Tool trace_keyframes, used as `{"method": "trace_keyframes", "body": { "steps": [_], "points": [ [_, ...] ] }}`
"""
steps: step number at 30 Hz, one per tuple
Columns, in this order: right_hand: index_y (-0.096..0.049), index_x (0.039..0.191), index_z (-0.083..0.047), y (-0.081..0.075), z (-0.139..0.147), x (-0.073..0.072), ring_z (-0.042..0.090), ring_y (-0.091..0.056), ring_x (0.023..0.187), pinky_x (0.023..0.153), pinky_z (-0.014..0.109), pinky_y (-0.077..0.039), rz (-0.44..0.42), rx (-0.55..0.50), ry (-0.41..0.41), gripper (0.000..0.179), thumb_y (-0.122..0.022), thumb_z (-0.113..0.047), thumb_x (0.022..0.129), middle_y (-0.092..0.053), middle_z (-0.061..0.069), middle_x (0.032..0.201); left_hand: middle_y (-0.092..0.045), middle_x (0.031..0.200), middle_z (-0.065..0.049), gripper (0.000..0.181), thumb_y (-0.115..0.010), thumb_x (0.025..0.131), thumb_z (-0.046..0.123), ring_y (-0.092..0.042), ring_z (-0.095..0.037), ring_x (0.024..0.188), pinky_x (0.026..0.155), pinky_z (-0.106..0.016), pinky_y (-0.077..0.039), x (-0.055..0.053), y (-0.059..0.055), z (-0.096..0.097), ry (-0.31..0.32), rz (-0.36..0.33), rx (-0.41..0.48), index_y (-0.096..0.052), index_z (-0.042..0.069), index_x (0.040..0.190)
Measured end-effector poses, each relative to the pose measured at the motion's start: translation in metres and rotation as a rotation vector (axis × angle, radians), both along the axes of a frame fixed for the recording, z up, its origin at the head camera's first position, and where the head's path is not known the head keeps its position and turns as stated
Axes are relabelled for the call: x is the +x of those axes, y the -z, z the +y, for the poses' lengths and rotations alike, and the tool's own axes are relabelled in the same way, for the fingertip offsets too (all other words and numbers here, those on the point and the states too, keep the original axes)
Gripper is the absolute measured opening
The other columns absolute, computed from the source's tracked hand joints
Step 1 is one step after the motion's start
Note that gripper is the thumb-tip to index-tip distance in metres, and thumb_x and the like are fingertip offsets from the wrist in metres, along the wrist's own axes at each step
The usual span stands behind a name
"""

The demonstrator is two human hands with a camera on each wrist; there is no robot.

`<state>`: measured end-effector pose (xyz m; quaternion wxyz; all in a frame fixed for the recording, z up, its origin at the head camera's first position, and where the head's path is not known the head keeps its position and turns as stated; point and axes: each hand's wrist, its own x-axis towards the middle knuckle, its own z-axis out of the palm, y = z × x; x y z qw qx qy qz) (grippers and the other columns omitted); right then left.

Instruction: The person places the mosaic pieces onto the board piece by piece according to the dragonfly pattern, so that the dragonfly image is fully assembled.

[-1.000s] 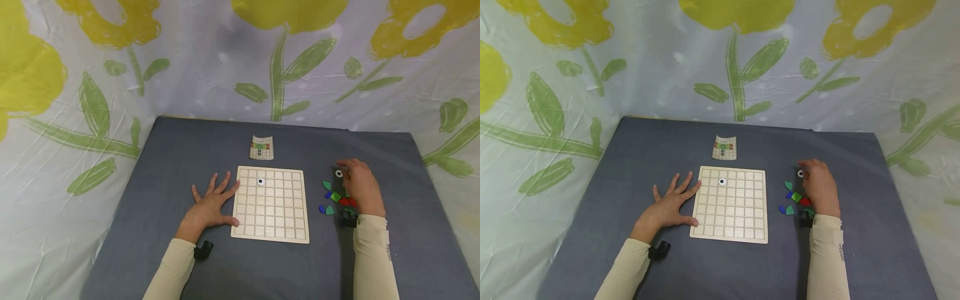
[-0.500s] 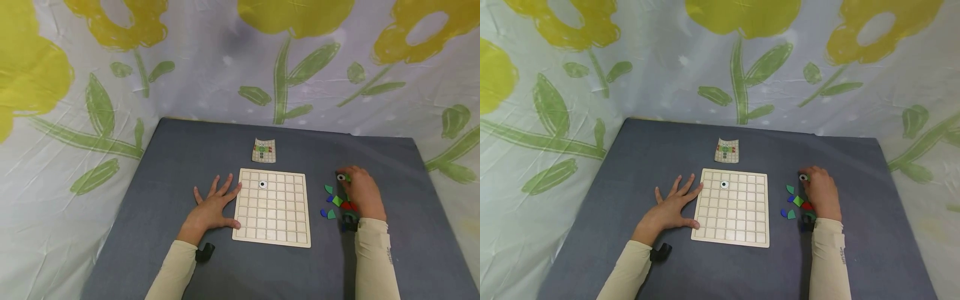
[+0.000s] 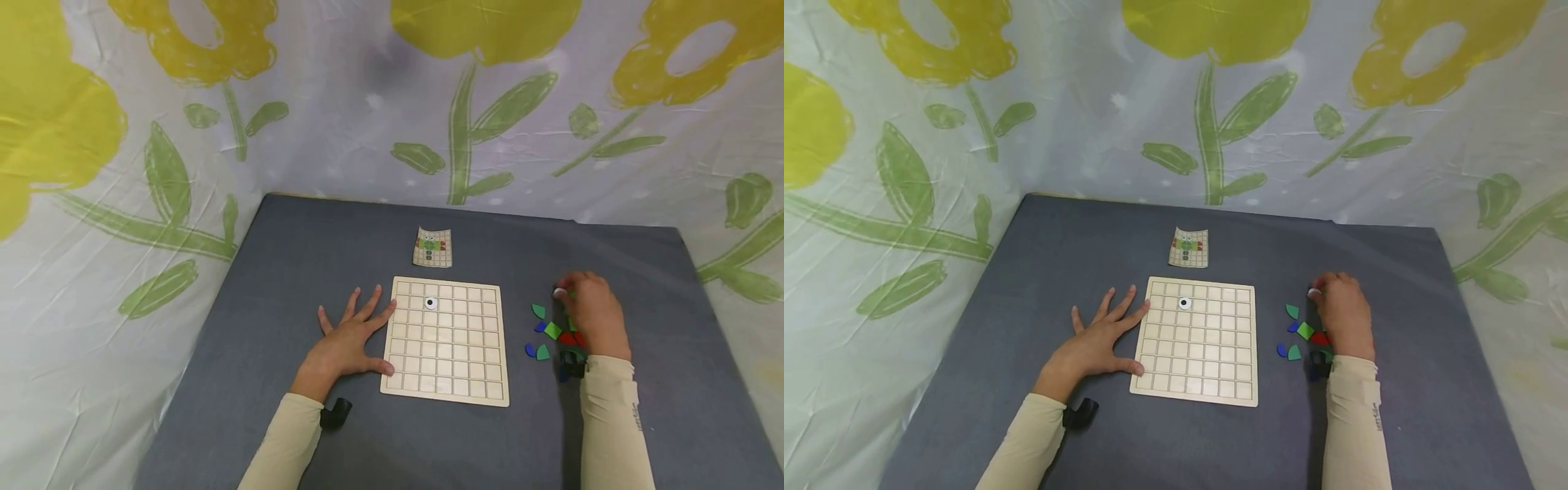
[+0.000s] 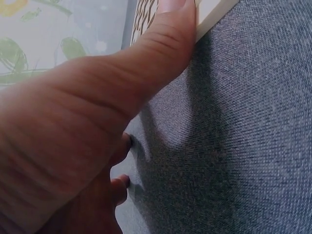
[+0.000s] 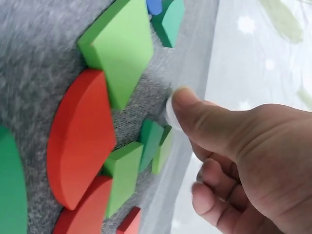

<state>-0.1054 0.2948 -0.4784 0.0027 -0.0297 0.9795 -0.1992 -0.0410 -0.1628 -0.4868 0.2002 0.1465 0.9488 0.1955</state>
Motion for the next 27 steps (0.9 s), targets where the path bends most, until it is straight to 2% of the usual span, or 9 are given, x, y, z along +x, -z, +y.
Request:
{"method": "trace_keyframes", "body": {
  "steps": [3,6,10,14,20,22,27],
  "points": [
    [-0.073,0.108,0.0,-0.005,-0.005,0.004,0.042,-0.064,0.094,0.075,0.061,-0.054,0.017,-0.018,0.022,0.016,-0.077,-0.013,0.099,-0.069,0.022,0.106,-0.001,0.179,0.004,0.126,-0.09,0.067,0.066,0.009,-0.038,0.163,0.108,-0.09,0.008,0.0,0.0,0.0,-0.002,0.004,0.003,-0.022,0.038,0.169],
    [-0.074,0.11,-0.001,-0.011,-0.017,0.006,0.036,-0.066,0.085,0.071,0.056,-0.055,0.01,-0.056,0.031,0.019,-0.076,-0.017,0.1,-0.072,0.021,0.106,-0.001,0.178,0.004,0.126,-0.09,0.067,0.066,0.009,-0.037,0.164,0.108,-0.09,0.008,-0.001,0.0,0.0,-0.005,0.005,0.005,-0.023,0.038,0.169],
    [-0.074,0.113,-0.002,-0.02,-0.039,0.008,0.029,-0.064,0.077,0.068,0.05,-0.055,-0.005,-0.107,-0.005,0.021,-0.075,-0.021,0.102,-0.073,0.018,0.107,-0.001,0.178,0.004,0.126,-0.09,0.067,0.066,0.01,-0.037,0.163,0.108,-0.09,0.009,0.0,-0.002,-0.001,-0.008,-0.007,0.005,-0.022,0.038,0.169],
    [-0.072,0.112,-0.004,-0.024,-0.063,0.008,0.025,-0.064,0.076,0.065,0.043,-0.053,-0.015,-0.154,-0.073,0.018,-0.073,-0.02,0.103,-0.072,0.015,0.104,0.001,0.178,0.004,0.126,-0.089,0.067,0.067,0.011,-0.036,0.163,0.107,-0.09,0.01,0.0,-0.001,-0.002,-0.005,-0.009,0.005,-0.02,0.038,0.169],
    [-0.07,0.111,-0.006,-0.022,-0.095,0.005,0.025,-0.067,0.082,0.069,0.043,-0.053,-0.039,-0.21,-0.163,0.015,-0.072,-0.018,0.104,-0.071,0.011,0.101,0.0,0.179,0.003,0.125,-0.089,0.068,0.067,0.01,-0.038,0.163,0.107,-0.09,0.009,0.0,0.0,-0.002,0.002,-0.002,0.024,-0.023,0.037,0.169],
    [-0.07,0.111,-0.007,-0.021,-0.106,0.005,0.024,-0.064,0.079,0.068,0.042,-0.052,-0.06,-0.234,-0.186,0.015,-0.072,-0.019,0.104,-0.071,0.01,0.1,-0.001,0.179,0.003,0.124,-0.089,0.068,0.067,0.009,-0.038,0.163,0.107,-0.09,0.009,0.001,-0.001,-0.002,0.002,0.0,0.028,-0.025,0.037,0.169],
    [-0.07,0.109,-0.009,-0.015,-0.126,0.006,0.024,-0.062,0.08,0.071,0.044,-0.052,-0.098,-0.279,-0.214,0.014,-0.073,-0.022,0.103,-0.071,0.007,0.099,-0.002,0.179,0.002,0.122,-0.088,0.068,0.066,0.008,-0.039,0.163,0.106,-0.091,0.009,0.001,-0.002,-0.001,0.014,0.01,0.029,-0.026,0.036,0.169]
  ]
}}
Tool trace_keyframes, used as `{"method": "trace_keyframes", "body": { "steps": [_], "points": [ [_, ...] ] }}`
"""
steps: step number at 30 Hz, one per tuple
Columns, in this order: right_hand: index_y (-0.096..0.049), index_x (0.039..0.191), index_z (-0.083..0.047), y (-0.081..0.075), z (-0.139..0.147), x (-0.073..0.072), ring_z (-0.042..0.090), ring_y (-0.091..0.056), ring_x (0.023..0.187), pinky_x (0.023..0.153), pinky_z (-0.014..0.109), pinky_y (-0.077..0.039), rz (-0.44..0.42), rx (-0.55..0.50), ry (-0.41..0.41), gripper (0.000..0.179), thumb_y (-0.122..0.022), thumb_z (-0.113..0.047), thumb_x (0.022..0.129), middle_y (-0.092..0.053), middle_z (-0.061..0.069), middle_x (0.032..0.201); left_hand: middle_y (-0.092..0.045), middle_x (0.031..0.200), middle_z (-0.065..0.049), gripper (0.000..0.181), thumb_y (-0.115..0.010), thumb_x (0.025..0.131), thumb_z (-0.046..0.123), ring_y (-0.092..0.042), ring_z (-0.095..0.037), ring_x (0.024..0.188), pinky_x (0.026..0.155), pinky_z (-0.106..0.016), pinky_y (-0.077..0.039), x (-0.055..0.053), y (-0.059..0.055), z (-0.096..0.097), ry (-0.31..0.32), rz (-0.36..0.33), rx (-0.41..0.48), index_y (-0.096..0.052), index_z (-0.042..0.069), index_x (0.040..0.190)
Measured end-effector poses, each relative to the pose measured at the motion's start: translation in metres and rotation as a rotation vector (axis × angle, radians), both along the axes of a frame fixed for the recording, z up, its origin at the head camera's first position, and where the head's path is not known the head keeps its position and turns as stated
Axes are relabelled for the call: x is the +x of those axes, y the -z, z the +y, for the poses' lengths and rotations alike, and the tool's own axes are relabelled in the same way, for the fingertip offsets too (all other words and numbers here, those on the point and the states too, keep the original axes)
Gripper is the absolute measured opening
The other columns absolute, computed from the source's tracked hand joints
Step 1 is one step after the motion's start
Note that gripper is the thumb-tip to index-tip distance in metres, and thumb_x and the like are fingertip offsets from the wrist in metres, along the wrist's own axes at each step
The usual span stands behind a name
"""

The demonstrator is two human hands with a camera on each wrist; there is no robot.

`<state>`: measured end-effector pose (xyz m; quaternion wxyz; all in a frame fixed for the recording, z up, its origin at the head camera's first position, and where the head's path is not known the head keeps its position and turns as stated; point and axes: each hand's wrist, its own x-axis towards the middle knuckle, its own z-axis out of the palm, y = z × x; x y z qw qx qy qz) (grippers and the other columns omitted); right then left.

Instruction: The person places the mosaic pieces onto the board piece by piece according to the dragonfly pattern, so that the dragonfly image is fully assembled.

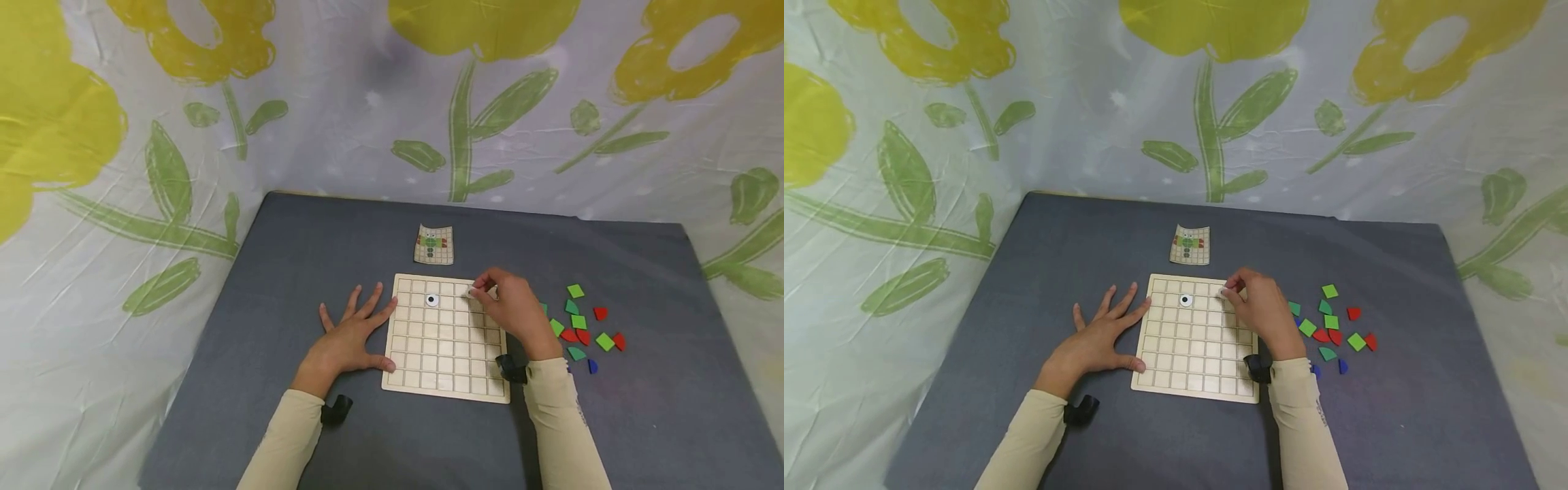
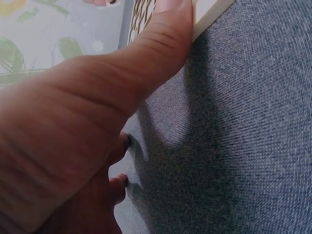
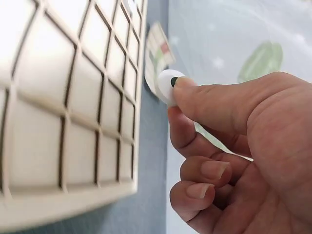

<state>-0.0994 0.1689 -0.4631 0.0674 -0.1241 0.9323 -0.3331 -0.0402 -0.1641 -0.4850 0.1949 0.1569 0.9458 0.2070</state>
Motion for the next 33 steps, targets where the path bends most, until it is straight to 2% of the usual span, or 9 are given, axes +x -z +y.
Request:
{"method": "trace_keyframes", "body": {
  "steps": [3,7,15,28,33],
  "points": [
    [-0.07,0.107,-0.011,0.004,-0.01,0.0,0.022,-0.064,0.083,0.074,0.043,-0.053,-0.019,0.005,-0.007,0.014,-0.075,-0.023,0.102,-0.072,0.006,0.1,-0.001,0.179,0.003,0.123,-0.088,0.068,0.067,0.008,-0.039,0.163,0.106,-0.092,0.008,0.0,0.0,0.0,0.002,-0.001,-0.004,-0.026,0.036,0.169],
    [-0.07,0.106,-0.012,0.008,-0.022,0.0,0.02,-0.065,0.08,0.07,0.04,-0.051,-0.048,0.009,-0.02,0.014,-0.076,-0.023,0.101,-0.073,0.004,0.099,0.0,0.179,0.003,0.123,-0.088,0.068,0.067,0.009,-0.038,0.163,0.107,-0.091,0.008,0.0,0.001,0.0,-0.003,-0.007,-0.017,-0.025,0.037,0.169],
    [-0.07,0.106,-0.012,0.012,-0.035,0.001,0.019,-0.068,0.086,0.077,0.043,-0.057,-0.08,0.01,-0.034,0.014,-0.076,-0.022,0.1,-0.073,0.002,0.096,0.0,0.179,0.003,0.123,-0.087,0.069,0.069,0.009,-0.039,0.163,0.107,-0.092,0.007,-0.001,0.0,0.003,0.011,-0.006,-0.019,-0.023,0.037,0.17],
    [-0.074,0.104,-0.011,0.014,-0.045,-0.003,0.018,-0.07,0.083,0.075,0.042,-0.059,-0.04,0.073,-0.067,0.012,-0.079,-0.02,0.098,-0.074,0.001,0.093,0.001,0.179,0.004,0.124,-0.087,0.069,0.069,0.01,-0.037,0.163,0.107,-0.091,0.006,-0.001,-0.001,0.001,0.001,-0.016,-0.048,-0.022,0.038,0.169],
    [-0.075,0.101,-0.011,0.016,-0.046,-0.003,0.015,-0.068,0.079,0.073,0.04,-0.058,-0.022,0.096,-0.057,0.011,-0.081,-0.019,0.097,-0.073,0.0,0.09,0.0,0.179,0.003,0.123,-0.087,0.069,0.069,0.008,-0.039,0.163,0.107,-0.092,0.006,-0.002,0.001,0.0,0.008,0.001,-0.04,-0.024,0.037,0.169]
  ]
}}
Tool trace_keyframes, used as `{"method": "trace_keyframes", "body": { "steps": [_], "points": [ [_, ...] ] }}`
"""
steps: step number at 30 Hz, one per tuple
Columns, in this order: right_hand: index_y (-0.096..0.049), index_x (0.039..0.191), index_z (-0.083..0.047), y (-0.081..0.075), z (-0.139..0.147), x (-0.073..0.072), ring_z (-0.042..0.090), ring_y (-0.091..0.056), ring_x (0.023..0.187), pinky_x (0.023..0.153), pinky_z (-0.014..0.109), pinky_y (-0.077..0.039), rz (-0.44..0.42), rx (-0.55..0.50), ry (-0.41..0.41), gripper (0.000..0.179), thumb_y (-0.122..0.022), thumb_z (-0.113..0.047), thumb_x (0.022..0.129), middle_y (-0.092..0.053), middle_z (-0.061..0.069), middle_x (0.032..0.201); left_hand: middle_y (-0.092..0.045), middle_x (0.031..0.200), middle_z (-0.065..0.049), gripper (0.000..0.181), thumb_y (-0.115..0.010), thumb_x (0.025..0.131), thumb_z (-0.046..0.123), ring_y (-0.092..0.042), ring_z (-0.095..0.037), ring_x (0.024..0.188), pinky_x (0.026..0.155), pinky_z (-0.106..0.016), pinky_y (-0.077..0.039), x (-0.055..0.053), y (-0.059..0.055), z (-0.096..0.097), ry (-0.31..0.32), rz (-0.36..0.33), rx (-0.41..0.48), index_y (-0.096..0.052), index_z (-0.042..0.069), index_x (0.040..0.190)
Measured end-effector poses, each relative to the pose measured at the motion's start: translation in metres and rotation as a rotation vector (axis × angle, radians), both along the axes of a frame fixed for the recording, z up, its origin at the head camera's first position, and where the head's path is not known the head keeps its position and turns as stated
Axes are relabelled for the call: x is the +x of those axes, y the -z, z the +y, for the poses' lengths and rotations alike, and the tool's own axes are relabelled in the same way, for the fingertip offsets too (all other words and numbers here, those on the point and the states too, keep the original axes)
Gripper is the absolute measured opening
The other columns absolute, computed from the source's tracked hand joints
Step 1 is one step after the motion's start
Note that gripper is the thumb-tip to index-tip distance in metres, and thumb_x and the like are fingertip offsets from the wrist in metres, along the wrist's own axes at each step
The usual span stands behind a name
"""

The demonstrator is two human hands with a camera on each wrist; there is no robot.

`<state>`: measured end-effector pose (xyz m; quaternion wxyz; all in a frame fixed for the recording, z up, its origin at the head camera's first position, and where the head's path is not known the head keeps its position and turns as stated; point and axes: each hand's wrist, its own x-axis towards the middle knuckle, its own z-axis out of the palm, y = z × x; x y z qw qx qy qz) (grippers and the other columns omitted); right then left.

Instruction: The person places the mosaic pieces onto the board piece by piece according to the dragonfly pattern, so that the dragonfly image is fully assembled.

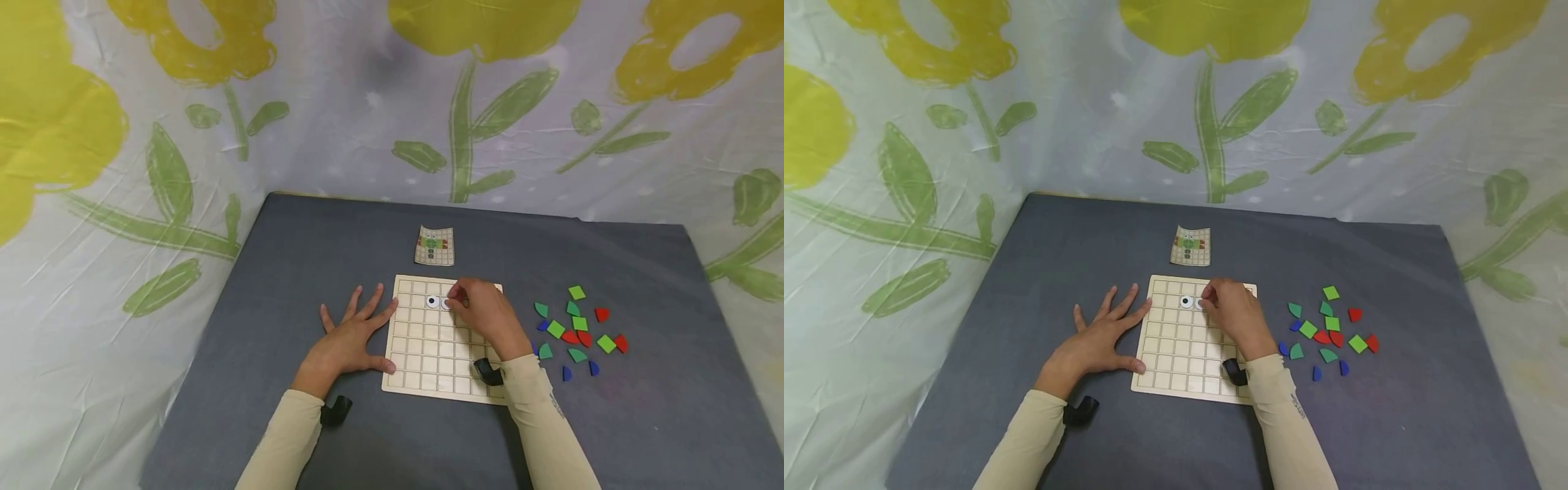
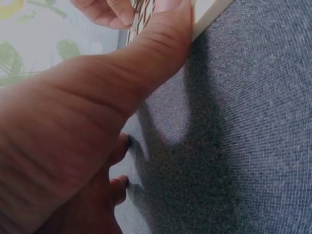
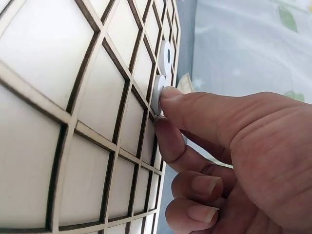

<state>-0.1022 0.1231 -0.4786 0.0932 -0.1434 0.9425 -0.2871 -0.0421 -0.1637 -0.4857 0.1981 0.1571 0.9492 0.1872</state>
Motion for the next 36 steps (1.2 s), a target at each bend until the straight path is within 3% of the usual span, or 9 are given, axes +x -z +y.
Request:
{"method": "trace_keyframes", "body": {
  "steps": [5,11,20,25,32,36],
  "points": [
    [-0.075,0.104,-0.011,0.0,0.004,0.0,0.016,-0.066,0.078,0.071,0.041,-0.057,-0.021,-0.029,0.008,0.011,-0.077,-0.021,0.1,-0.073,-0.001,0.09,-0.001,0.179,0.003,0.123,-0.087,0.068,0.069,0.008,-0.039,0.163,0.107,-0.092,0.006,0.0,0.0,0.001,-0.002,0.001,-0.004,-0.024,0.037,0.169],
    [-0.075,0.111,-0.012,-0.003,0.024,0.004,0.021,-0.067,0.083,0.072,0.044,-0.056,-0.012,-0.059,0.096,0.015,-0.071,-0.025,0.104,-0.074,0.003,0.097,-0.001,0.179,0.002,0.124,-0.088,0.068,0.069,0.008,-0.039,0.163,0.107,-0.092,0.006,0.001,-0.002,0.001,-0.007,-0.001,0.007,-0.024,0.036,0.169],
    [-0.074,0.117,-0.004,-0.001,0.096,0.016,0.03,-0.064,0.081,0.069,0.048,-0.054,0.163,-0.004,0.269,0.017,-0.07,-0.015,0.104,-0.073,0.017,0.107,-0.001,0.179,0.001,0.124,-0.087,0.068,0.068,0.009,-0.039,0.163,0.106,-0.092,0.007,0.002,0.0,-0.001,-0.002,0.004,0.024,-0.024,0.035,0.17],
    [-0.072,0.121,-0.004,-0.004,0.134,0.027,0.035,-0.066,0.085,0.068,0.052,-0.054,0.152,0.041,0.347,0.02,-0.067,-0.015,0.106,-0.069,0.021,0.114,0.0,0.179,0.002,0.124,-0.087,0.069,0.069,0.01,-0.038,0.163,0.106,-0.092,0.007,0.001,-0.001,0.0,0.003,-0.003,0.016,-0.023,0.036,0.17],
    [-0.071,0.124,-0.001,-0.008,0.16,0.032,0.049,-0.062,0.109,0.086,0.065,-0.052,0.109,0.095,0.447,0.026,-0.068,-0.018,0.105,-0.065,0.026,0.122,0.001,0.179,0.003,0.123,-0.086,0.069,0.07,0.01,-0.038,0.163,0.106,-0.092,0.007,-0.001,0.0,-0.001,0.005,0.0,0.007,-0.023,0.038,0.169],
    [-0.071,0.126,0.0,-0.006,0.163,0.033,0.053,-0.058,0.118,0.096,0.07,-0.048,0.1,0.102,0.4,0.029,-0.069,-0.018,0.104,-0.063,0.028,0.126,0.001,0.179,0.002,0.123,-0.086,0.069,0.07,0.01,-0.039,0.163,0.106,-0.092,0.008,0.001,0.0,-0.001,0.004,-0.001,0.005,-0.023,0.038,0.169]
  ]
}}
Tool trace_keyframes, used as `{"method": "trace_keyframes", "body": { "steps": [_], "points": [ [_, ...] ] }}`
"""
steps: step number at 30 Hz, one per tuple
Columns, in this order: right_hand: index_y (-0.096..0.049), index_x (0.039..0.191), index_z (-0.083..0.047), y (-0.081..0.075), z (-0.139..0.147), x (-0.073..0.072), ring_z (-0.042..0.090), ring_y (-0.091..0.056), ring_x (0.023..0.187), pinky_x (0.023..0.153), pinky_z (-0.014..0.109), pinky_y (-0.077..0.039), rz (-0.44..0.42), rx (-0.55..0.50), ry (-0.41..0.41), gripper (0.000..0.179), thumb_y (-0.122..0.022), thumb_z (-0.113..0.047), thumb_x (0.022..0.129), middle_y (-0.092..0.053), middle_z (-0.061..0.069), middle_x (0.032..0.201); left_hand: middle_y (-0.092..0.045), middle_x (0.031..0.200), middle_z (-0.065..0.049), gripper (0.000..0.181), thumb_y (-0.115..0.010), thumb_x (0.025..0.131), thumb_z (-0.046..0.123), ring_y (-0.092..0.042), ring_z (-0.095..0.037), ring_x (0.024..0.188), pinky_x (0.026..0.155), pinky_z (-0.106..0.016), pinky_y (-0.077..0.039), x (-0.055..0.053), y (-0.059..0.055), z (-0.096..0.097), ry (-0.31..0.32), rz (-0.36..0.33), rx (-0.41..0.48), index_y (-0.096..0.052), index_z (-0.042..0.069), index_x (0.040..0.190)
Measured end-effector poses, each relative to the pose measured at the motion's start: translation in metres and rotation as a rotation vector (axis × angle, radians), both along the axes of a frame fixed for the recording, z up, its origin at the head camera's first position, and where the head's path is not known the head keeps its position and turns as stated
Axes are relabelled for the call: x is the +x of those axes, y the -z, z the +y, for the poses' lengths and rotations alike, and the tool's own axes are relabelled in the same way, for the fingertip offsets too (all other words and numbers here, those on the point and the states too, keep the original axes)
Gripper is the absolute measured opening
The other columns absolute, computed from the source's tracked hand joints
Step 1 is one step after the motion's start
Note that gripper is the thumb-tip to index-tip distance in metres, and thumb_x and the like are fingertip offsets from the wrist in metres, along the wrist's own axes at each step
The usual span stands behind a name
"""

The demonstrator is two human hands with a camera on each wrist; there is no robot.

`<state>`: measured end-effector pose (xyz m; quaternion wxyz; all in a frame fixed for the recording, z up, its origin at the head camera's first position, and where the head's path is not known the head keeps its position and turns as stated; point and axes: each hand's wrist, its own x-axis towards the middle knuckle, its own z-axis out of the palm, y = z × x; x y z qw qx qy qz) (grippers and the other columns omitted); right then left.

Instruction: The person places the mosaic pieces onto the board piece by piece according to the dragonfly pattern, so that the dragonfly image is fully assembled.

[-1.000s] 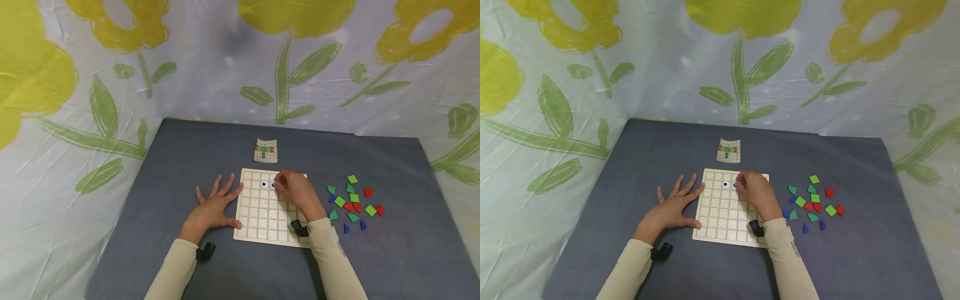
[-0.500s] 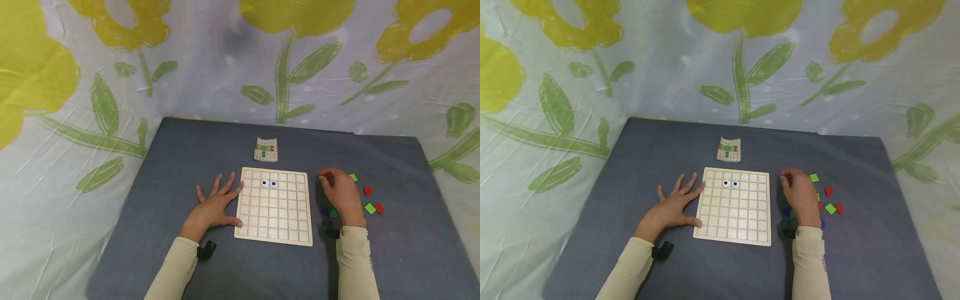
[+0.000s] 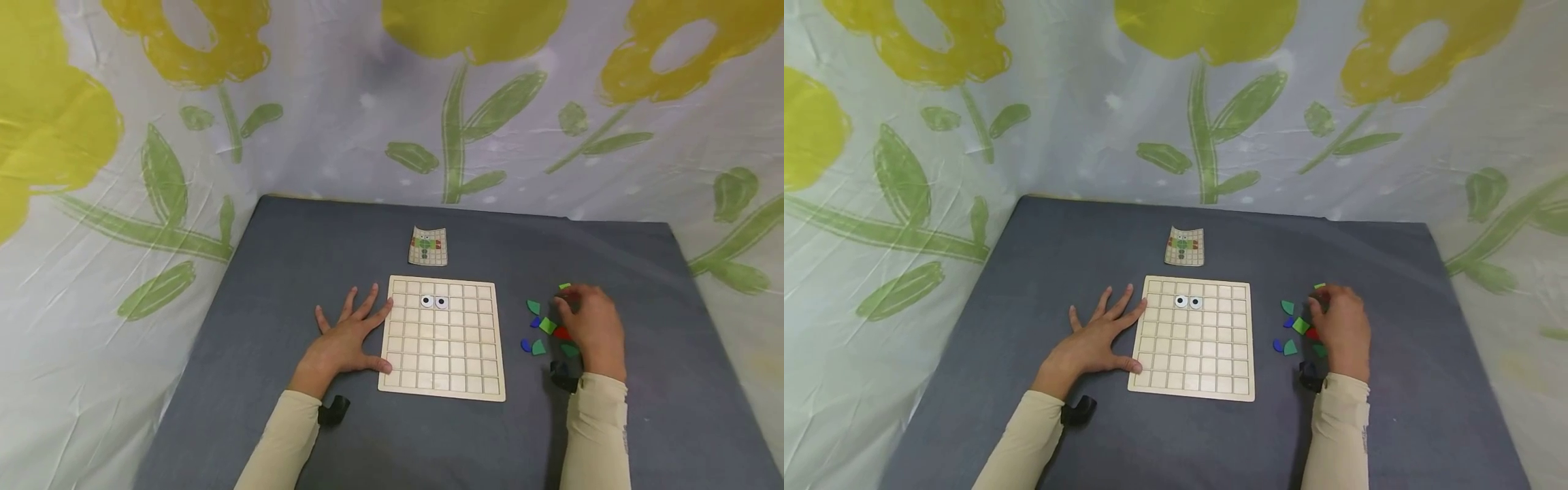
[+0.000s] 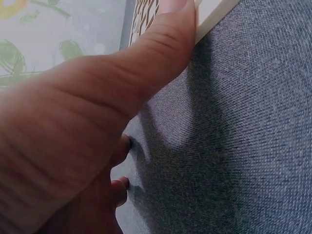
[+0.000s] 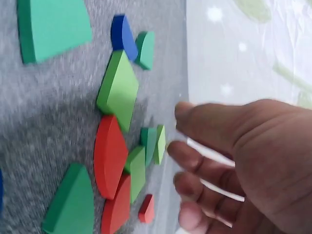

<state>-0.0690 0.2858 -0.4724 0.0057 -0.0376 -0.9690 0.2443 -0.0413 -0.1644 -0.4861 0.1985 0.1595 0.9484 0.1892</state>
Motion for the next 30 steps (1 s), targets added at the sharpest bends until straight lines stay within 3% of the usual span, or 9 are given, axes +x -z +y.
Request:
{"method": "trace_keyframes", "body": {
  "steps": [3,6,11,20,26,30],
  "points": [
    [-0.07,0.131,-0.001,0.003,-0.008,-0.002,0.055,-0.051,0.129,0.104,0.072,-0.043,-0.025,-0.007,-0.091,0.032,-0.069,-0.018,0.105,-0.062,0.029,0.131,0.001,0.179,0.003,0.124,-0.087,0.069,0.07,0.01,-0.038,0.163,0.107,-0.091,0.008,0.001,0.0,-0.001,-0.009,-0.004,-0.002,-0.022,0.038,0.169],
    [-0.07,0.132,-0.001,0.005,-0.017,-0.006,0.051,-0.055,0.125,0.102,0.07,-0.045,-0.047,-0.016,-0.159,0.032,-0.071,-0.017,0.104,-0.066,0.026,0.127,0.0,0.179,0.002,0.123,-0.087,0.069,0.069,0.01,-0.039,0.163,0.107,-0.091,0.009,0.002,0.0,-0.002,-0.014,-0.002,0.009,-0.023,0.037,0.169],
    [-0.073,0.12,-0.001,0.009,-0.024,-0.008,0.04,-0.065,0.1,0.091,0.062,-0.053,-0.055,-0.009,-0.139,0.024,-0.076,-0.013,0.099,-0.072,0.02,0.107,-0.001,0.179,0.001,0.123,-0.087,0.07,0.07,0.009,-0.04,0.163,0.106,-0.092,0.008,0.0,0.001,0.0,0.005,-0.002,0.023,-0.023,0.036,0.17],
    [-0.072,0.117,-0.004,0.012,-0.029,-0.006,0.039,-0.063,0.095,0.085,0.059,-0.054,-0.04,0.014,-0.136,0.023,-0.079,-0.013,0.097,-0.064,0.02,0.105,-0.001,0.179,0.002,0.123,-0.087,0.069,0.069,0.01,-0.039,0.163,0.107,-0.091,0.009,0.001,-0.002,0.0,-0.003,-0.001,0.016,-0.023,0.037,0.169],
    [-0.073,0.109,-0.007,0.002,-0.035,-0.004,0.035,-0.067,0.086,0.074,0.056,-0.056,0.04,0.018,-0.149,0.019,-0.083,-0.012,0.093,-0.073,0.017,0.1,-0.001,0.179,0.001,0.123,-0.087,0.069,0.069,0.01,-0.038,0.163,0.106,-0.091,0.009,0.0,-0.001,0.0,-0.001,-0.008,0.02,-0.024,0.037,0.169],
    [-0.071,0.108,-0.008,-0.007,-0.049,-0.001,0.025,-0.064,0.069,0.06,0.045,-0.053,0.081,-0.011,-0.141,0.021,-0.083,-0.017,0.094,-0.075,0.013,0.099,-0.001,0.179,0.002,0.123,-0.087,0.069,0.069,0.01,-0.038,0.163,0.106,-0.091,0.009,0.0,-0.001,0.0,-0.005,-0.004,0.015,-0.024,0.038,0.169]
  ]
}}
